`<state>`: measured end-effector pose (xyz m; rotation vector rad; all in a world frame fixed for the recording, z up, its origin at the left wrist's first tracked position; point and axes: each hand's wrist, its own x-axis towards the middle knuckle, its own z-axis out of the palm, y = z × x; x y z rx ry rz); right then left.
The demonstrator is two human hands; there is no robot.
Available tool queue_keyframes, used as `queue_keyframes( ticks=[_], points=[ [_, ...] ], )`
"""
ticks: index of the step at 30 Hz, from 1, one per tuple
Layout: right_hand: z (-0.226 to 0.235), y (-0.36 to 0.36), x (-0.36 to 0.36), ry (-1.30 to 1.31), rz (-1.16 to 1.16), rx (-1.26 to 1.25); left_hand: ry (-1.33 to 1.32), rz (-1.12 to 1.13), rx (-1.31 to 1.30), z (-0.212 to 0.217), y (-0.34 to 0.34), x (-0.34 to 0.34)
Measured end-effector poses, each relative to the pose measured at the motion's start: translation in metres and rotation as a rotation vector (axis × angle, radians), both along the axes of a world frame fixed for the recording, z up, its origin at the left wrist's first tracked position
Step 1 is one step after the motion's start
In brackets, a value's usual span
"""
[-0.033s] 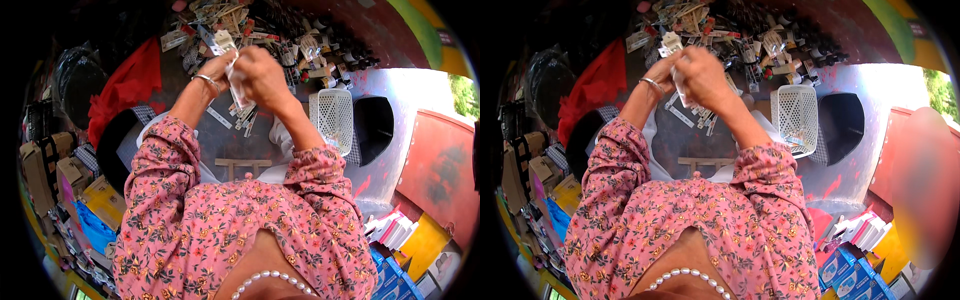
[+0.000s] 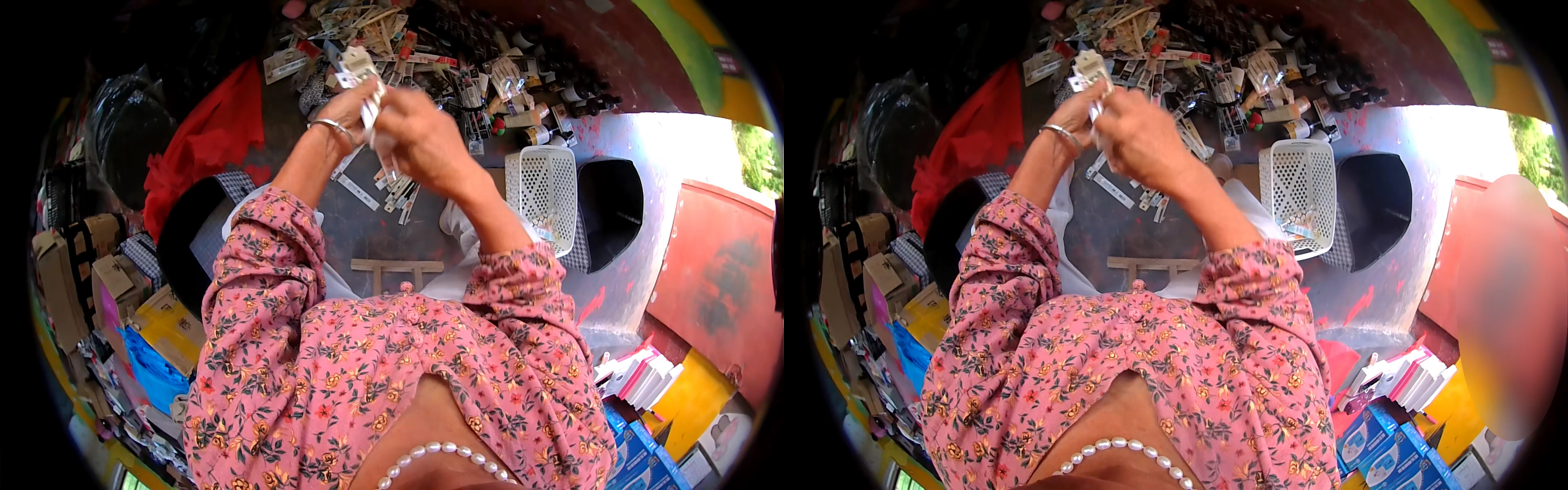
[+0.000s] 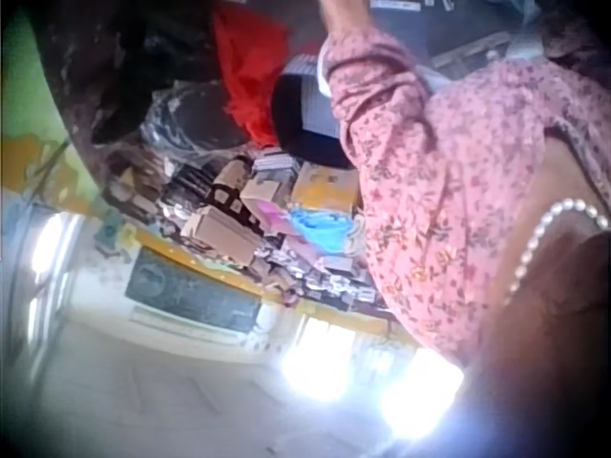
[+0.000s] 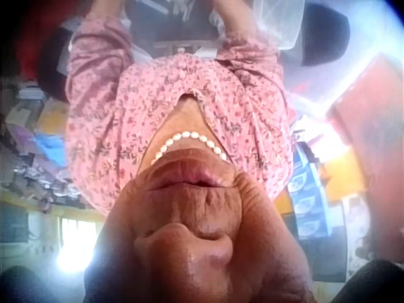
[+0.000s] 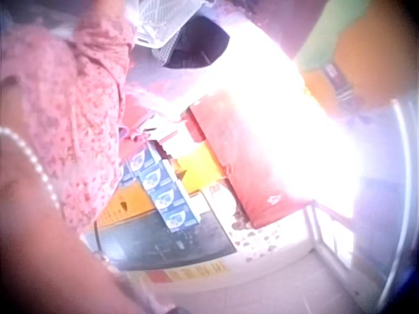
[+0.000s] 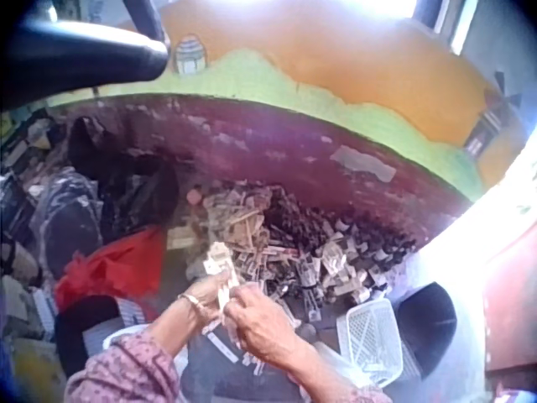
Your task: The person removes small packaged items from a plastic basket, wipes them with a white cloth, and organizes them into a stack by hand.
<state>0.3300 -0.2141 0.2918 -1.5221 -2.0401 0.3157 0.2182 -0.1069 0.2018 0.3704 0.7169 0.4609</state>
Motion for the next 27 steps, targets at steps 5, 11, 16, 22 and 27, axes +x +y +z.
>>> queue_keyframes(
  ticks=[5,11,16,22,27],
  points=[
    [0.008,-0.032,0.037,0.079,-0.027,-0.272,0.161,0.002,0.029,0.03,0.0,-0.009],
    [0.029,-0.005,0.039,0.285,-0.274,0.16,0.174,-0.32,0.411,0.025,-0.024,0.001],
    [-0.001,0.015,0.05,0.011,-0.27,0.259,0.009,-0.612,0.509,0.056,-0.051,0.012],
    [-0.005,0.004,0.125,-0.022,-0.894,0.384,0.132,-0.42,0.333,0.055,-0.04,0.003],
    [-0.001,0.002,0.043,0.024,-0.204,0.191,0.1,-0.399,0.413,0.05,-0.046,0.009]
  ],
)
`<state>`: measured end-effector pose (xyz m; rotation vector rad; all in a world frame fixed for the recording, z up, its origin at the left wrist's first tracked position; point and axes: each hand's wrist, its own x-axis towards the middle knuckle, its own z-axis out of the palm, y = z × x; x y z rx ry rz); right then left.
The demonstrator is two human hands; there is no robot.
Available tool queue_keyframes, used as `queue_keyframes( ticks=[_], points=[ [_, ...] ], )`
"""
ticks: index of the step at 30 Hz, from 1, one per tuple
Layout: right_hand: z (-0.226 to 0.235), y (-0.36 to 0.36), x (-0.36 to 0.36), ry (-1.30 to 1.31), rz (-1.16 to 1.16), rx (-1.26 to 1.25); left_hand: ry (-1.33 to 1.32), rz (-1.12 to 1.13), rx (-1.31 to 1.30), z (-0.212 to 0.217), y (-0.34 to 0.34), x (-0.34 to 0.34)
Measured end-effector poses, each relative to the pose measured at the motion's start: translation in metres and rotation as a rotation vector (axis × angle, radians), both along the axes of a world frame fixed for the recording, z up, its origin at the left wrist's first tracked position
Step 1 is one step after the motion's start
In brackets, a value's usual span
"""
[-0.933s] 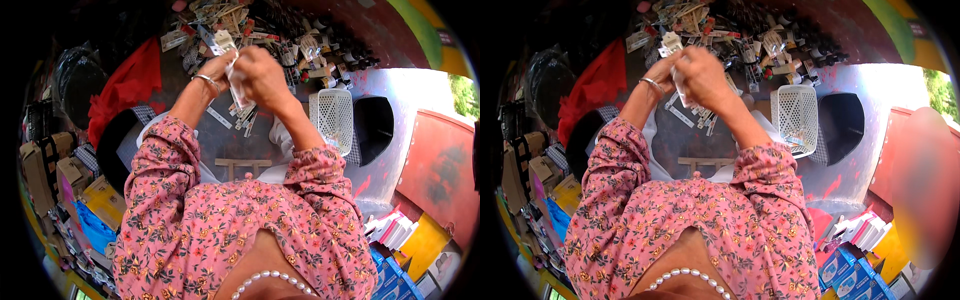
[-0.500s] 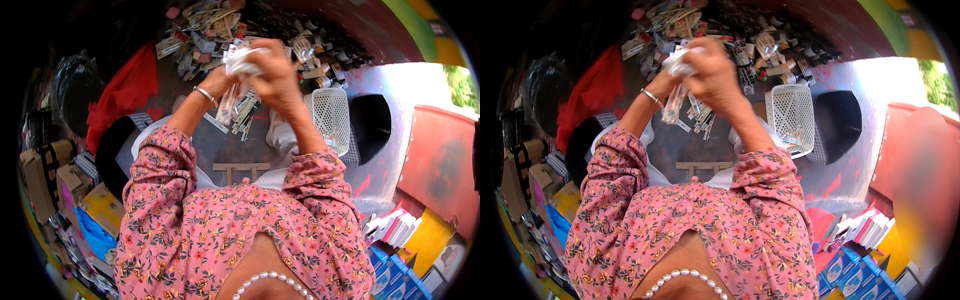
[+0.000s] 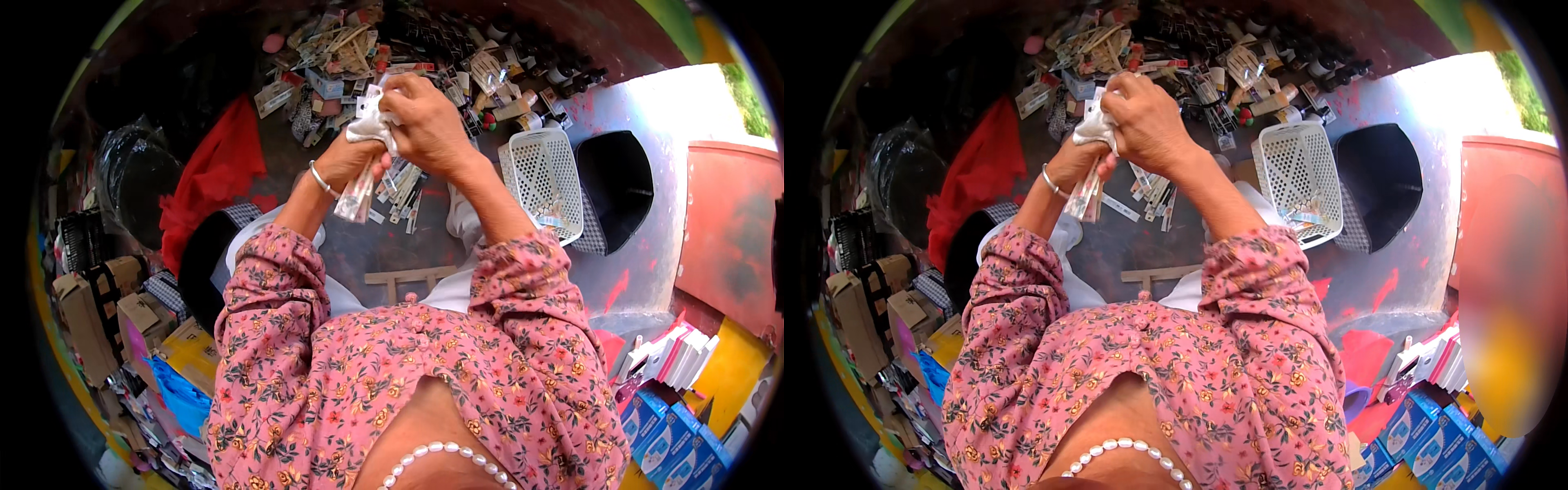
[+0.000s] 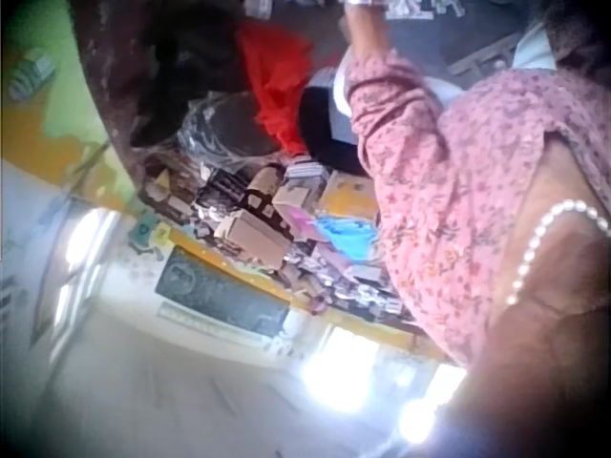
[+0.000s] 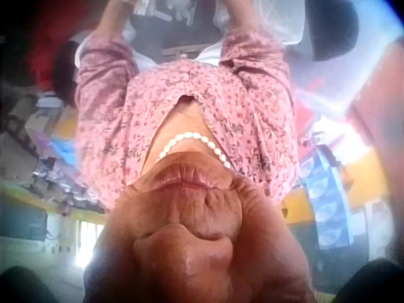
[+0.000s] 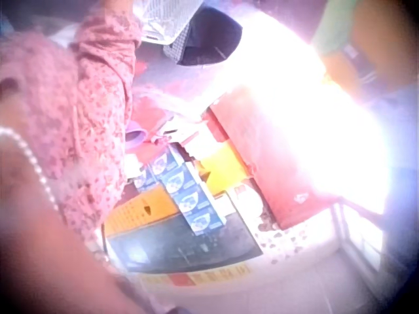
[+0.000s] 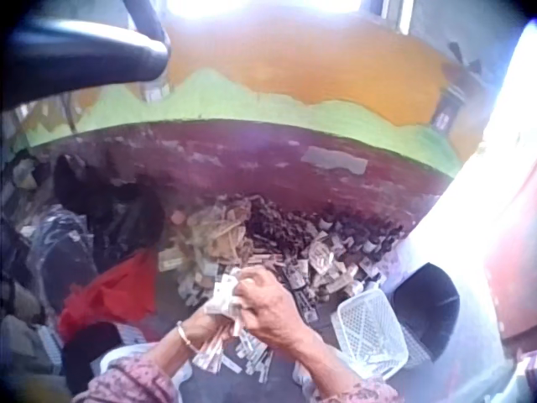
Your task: The person removes small packaged items from a plastic basket, wipes them with a white cloth, and organizes them into a stack by hand.
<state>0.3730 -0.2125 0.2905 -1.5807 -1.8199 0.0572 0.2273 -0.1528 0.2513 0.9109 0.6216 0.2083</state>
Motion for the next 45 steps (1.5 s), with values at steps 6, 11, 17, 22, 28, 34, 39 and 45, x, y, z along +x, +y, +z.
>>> queue_keyframes(
  ticks=[6,11,17,22,28,34,39,45],
  points=[
    [-0.021,0.007,0.062,-0.096,-0.528,0.029,-0.087,-0.039,-0.109,0.009,0.001,-0.012],
    [-0.016,0.007,0.073,1.508,-0.545,-0.259,-0.295,0.108,-0.341,-0.003,0.014,-0.014],
    [0.006,0.007,0.043,1.656,-0.555,-0.26,-0.546,0.215,-0.558,-0.009,0.035,-0.002],
    [0.01,-0.001,0.038,1.718,-0.53,-0.268,-0.764,0.211,-0.706,-0.001,0.041,0.009],
    [0.01,-0.006,0.007,1.667,-0.382,-0.433,-0.932,0.274,-0.712,0.008,0.042,0.012],
    [0.029,-0.002,-0.006,1.162,-0.306,0.01,-0.818,0.364,-0.652,0.007,0.038,0.022],
    [0.026,0.008,-0.025,0.094,-0.165,0.026,-0.769,0.264,-0.628,0.011,0.021,0.031],
    [0.019,-0.026,-0.015,0.089,0.032,-0.415,-0.766,0.518,-0.441,0.005,0.059,0.004]
  ],
)
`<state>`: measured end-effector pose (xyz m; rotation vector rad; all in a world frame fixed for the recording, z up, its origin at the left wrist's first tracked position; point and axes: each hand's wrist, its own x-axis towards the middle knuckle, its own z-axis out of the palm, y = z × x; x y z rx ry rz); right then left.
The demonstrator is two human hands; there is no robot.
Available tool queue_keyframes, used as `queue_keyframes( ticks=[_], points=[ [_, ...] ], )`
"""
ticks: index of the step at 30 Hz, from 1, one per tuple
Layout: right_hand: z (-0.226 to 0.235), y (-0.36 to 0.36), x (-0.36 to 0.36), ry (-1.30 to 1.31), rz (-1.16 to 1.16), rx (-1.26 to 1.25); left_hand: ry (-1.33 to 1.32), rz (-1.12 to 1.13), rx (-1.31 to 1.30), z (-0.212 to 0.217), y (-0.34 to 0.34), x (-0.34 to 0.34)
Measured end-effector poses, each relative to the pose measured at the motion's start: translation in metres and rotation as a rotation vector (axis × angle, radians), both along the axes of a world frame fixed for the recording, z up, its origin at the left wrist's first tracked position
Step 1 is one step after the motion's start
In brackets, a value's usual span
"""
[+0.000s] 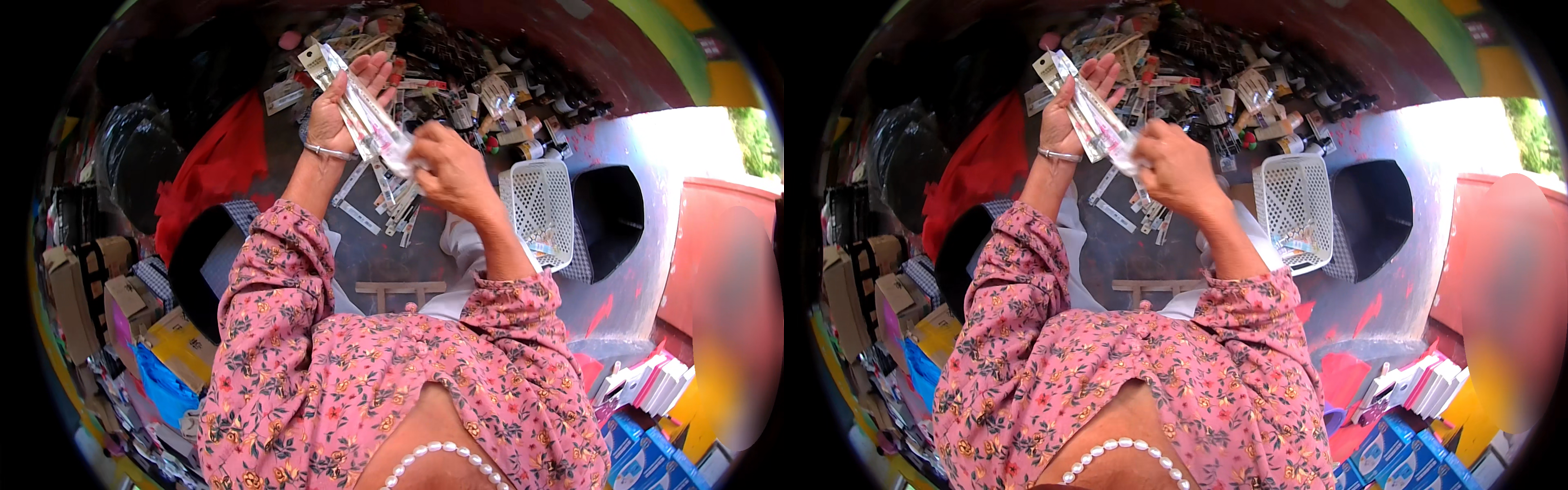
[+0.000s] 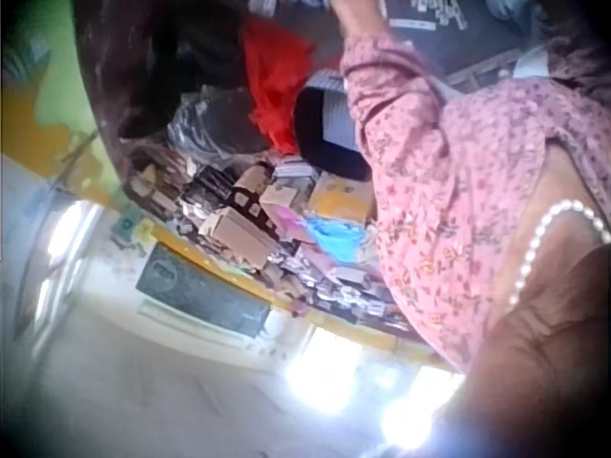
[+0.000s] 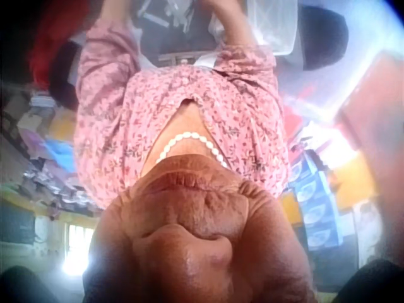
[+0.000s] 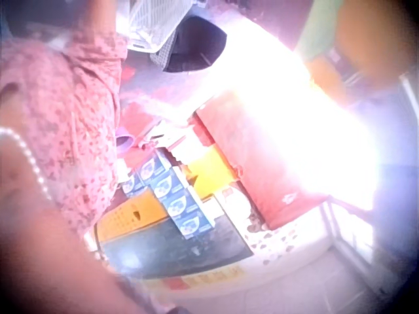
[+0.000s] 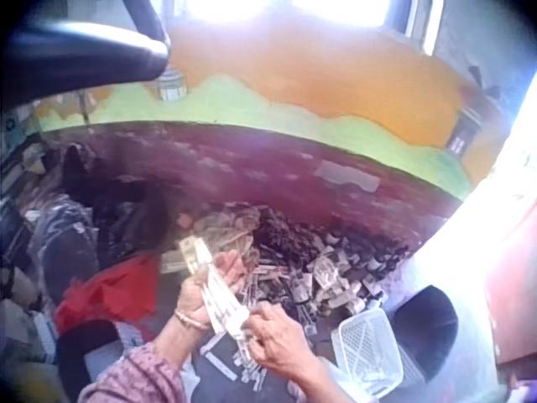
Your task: The person removes small packaged items from a plastic basket, wipes them with a white cloth, and organizes them into a stack by hand.
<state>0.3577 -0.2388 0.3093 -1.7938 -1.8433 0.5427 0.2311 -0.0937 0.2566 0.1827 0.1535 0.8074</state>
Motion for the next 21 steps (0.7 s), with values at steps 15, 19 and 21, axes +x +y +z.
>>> queue_keyframes(
  ticks=[15,19,21],
  points=[
    [-0.009,0.011,-0.012,0.879,-0.006,-0.697,-0.13,-0.189,0.163,0.019,-0.017,0.002],
    [-0.015,0.013,-0.017,0.844,-0.043,-0.568,-0.176,-0.233,0.151,0.018,-0.017,0.0],
    [-0.013,0.013,-0.014,0.85,-0.09,-0.636,-0.205,-0.259,0.079,0.016,-0.016,-0.001]
  ],
)
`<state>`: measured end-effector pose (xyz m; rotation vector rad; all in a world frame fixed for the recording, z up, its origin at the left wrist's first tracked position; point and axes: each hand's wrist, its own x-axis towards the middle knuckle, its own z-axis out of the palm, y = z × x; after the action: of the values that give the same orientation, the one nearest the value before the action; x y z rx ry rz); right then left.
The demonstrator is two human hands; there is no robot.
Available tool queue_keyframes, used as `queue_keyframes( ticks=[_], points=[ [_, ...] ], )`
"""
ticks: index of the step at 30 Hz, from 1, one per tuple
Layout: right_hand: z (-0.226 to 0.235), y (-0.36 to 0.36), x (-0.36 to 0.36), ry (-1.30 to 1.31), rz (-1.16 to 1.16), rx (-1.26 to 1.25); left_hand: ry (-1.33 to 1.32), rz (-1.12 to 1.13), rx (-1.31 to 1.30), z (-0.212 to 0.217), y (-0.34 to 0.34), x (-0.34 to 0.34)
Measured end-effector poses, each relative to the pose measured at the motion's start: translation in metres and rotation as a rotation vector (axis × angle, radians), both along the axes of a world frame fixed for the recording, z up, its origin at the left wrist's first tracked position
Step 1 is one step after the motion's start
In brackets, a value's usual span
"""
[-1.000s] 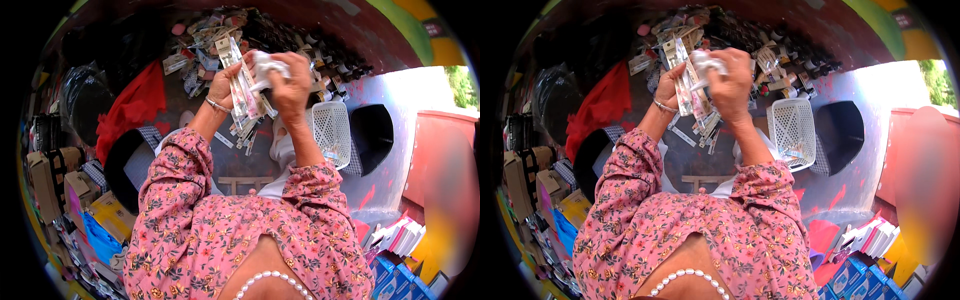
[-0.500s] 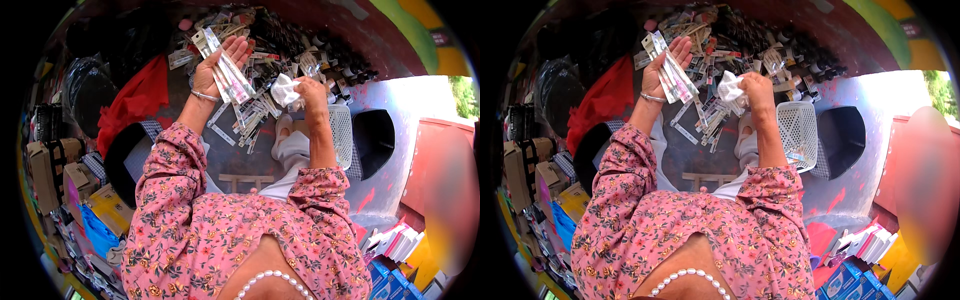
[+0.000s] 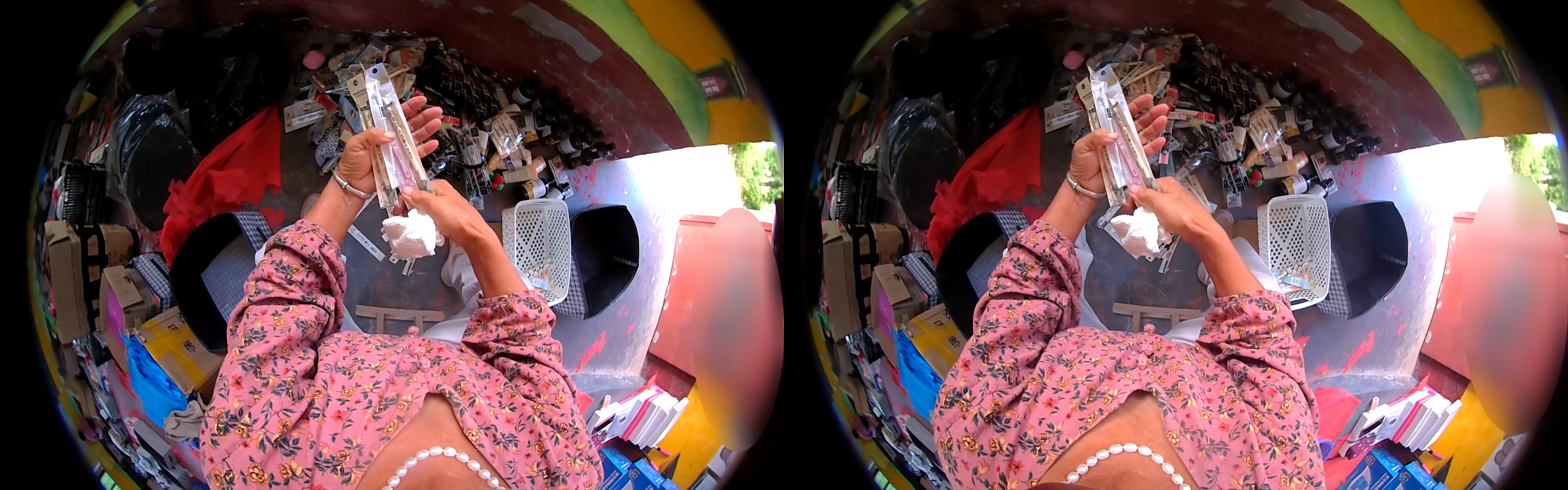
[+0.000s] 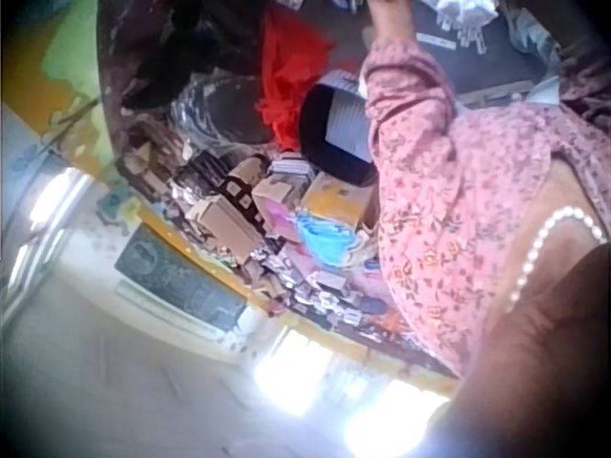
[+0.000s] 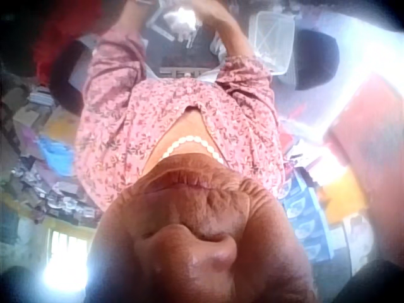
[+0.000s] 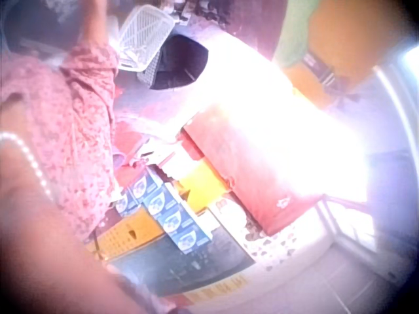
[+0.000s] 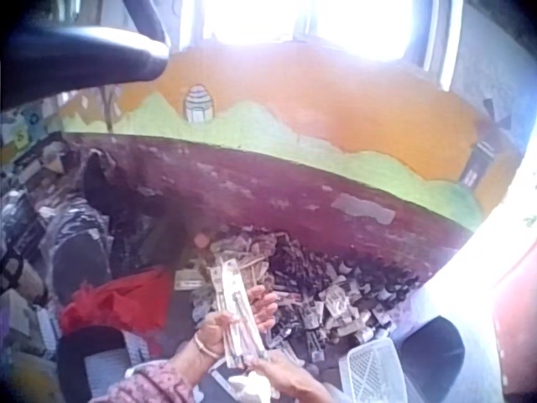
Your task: The person removes small packaged items from a plastic basket, wipes them with a white cloth, and organizes them into a stack by hand.
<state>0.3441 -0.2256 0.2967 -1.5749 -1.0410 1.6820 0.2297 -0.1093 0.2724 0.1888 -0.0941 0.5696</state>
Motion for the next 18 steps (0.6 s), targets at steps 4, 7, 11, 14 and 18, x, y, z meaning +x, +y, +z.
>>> queue_keyframes(
  ticks=[4,7,11,14,18],
  points=[
    [-0.003,0.001,0.001,0.091,-0.08,-0.011,0.0,0.033,-0.021,0.002,0.002,0.001],
    [0.0,0.002,-0.006,0.205,-0.234,-0.032,0.03,0.064,0.009,0.003,0.001,0.003],
    [-0.003,0.003,-0.009,0.223,-0.269,-0.077,0.102,0.052,-0.01,0.003,0.0,0.003],
    [-0.01,0.001,-0.007,0.147,-0.178,-0.105,0.272,0.081,0.116,-0.004,0.001,0.003],
    [0.001,-0.008,0.003,-0.107,0.115,-0.006,0.408,0.061,0.156,-0.008,0.002,-0.002]
  ],
)
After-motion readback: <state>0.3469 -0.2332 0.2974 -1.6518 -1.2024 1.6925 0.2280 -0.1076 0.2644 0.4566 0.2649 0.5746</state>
